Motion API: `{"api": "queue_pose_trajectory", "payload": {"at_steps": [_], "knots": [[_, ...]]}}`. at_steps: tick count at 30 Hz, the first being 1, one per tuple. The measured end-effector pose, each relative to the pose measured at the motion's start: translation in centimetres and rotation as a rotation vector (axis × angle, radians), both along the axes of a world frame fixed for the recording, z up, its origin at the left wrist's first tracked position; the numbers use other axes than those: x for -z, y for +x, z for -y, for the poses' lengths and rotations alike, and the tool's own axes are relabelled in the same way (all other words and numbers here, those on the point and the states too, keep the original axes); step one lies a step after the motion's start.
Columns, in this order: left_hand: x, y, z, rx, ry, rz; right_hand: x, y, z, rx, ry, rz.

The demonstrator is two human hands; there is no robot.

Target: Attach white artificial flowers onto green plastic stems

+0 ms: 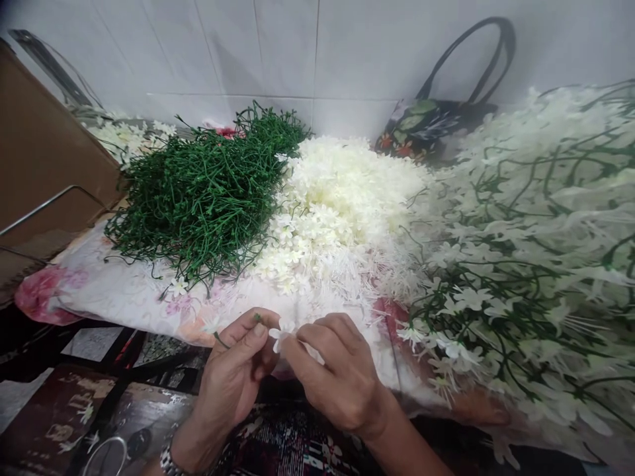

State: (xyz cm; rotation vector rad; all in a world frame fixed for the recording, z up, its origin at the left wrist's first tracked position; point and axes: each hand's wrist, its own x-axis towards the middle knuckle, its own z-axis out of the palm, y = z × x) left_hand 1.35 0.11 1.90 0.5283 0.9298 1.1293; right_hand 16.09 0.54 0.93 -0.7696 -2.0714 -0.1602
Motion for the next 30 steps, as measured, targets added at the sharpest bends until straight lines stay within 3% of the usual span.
{"api": "queue_pose_trajectory", "payload": {"at_steps": [4, 9, 14, 17, 24, 30], "knots": [[0.1, 0.0, 0.4, -0.036, 0.035, -0.086, 0.2, -0.8, 0.4, -0.007, -0.019, 0.044], [0.4, -0.5, 0.0, -0.179, 0.116, -0.247, 0.0, -0.5, 0.9, -0.024, -0.134, 0.002], [0.5, -0.8, -0.7, -0.264, 0.151, -0.338, -0.2, 2.2, 0.3, 0.341, -0.223, 0.148], [0.9, -0.9, -0.7, -0.259, 0.142, -0.358, 0.0, 3.0, 0.0, 0.441, -0.318, 0.303], [2.2, -1.0, -0.8, -0.213, 0.155, -0.367, 0.5, 2.8, 0.1, 0.445, -0.437, 0.413], [1.2, -0.5, -0.8, -0.245, 0.121, -0.324, 0.3, 2.9, 0.4, 0.368, -0.437, 0.256]]}}
